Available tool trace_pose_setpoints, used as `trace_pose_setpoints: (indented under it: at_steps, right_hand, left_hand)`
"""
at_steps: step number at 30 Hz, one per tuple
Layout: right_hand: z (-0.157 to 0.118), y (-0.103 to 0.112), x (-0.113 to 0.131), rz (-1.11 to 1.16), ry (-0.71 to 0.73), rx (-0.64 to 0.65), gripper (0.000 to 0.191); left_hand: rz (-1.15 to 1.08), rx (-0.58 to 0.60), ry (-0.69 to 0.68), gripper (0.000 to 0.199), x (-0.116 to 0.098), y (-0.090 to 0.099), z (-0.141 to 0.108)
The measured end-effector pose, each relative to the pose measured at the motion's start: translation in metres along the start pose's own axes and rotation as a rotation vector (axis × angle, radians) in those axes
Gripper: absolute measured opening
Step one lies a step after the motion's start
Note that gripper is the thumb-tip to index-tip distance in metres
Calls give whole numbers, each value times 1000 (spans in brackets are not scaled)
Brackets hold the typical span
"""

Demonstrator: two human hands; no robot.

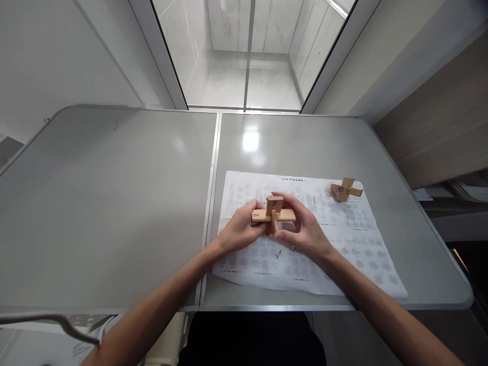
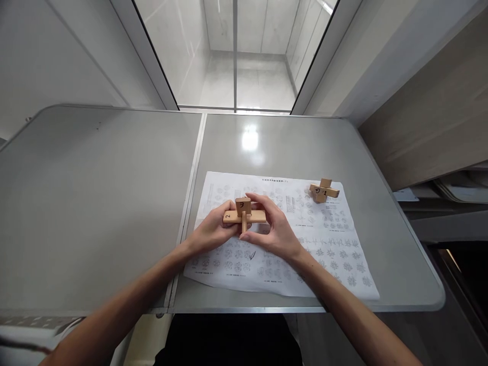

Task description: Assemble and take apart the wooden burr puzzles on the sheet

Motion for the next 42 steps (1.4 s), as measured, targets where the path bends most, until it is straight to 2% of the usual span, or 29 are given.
trace_pose_setpoints:
  at_steps: [3,6,13,19,25,32,36,42]
  right_hand:
    - [-1,-1,3,-36,10,30,92]
    - [-2,0,4,-43,36,9,93]
    - [-3,3,-1,83,34,-59,76]
    - [-2,4,-5,180,-89,-84,72]
    - [3,6,-10,238,-172,-65,55]
    - [4,2,-2,251,-159,66,81]
    - [5,2,-2,290,-190,87,71]
    - [5,5,-6,354,-237,36,58]
  left_hand:
    - [-35,13,7,22,-1,-1,0]
    - [-22,25,2,23,-2,-2,0]
    - [3,7,-39,33,0,-5,0]
    - [-153,0,-41,31,0,-8,0]
    - [-248,-13,-31,26,2,-12,-1]
    - [-234,-27,-15,33,2,-10,-1]
    - [-223,-1,-24,37,3,-10,-1]
    - [-221,37,-66,34,-1,-7,1]
Point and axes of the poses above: each hand's wrist, its own z-axis towards the middle knuckle, its own y-axis out of the back of the hand, x = y × z, the point moved 5 cm from there along z, towards the middle knuckle, and after that the axes turned 8 degrees about -y, right-handed, at the moved point
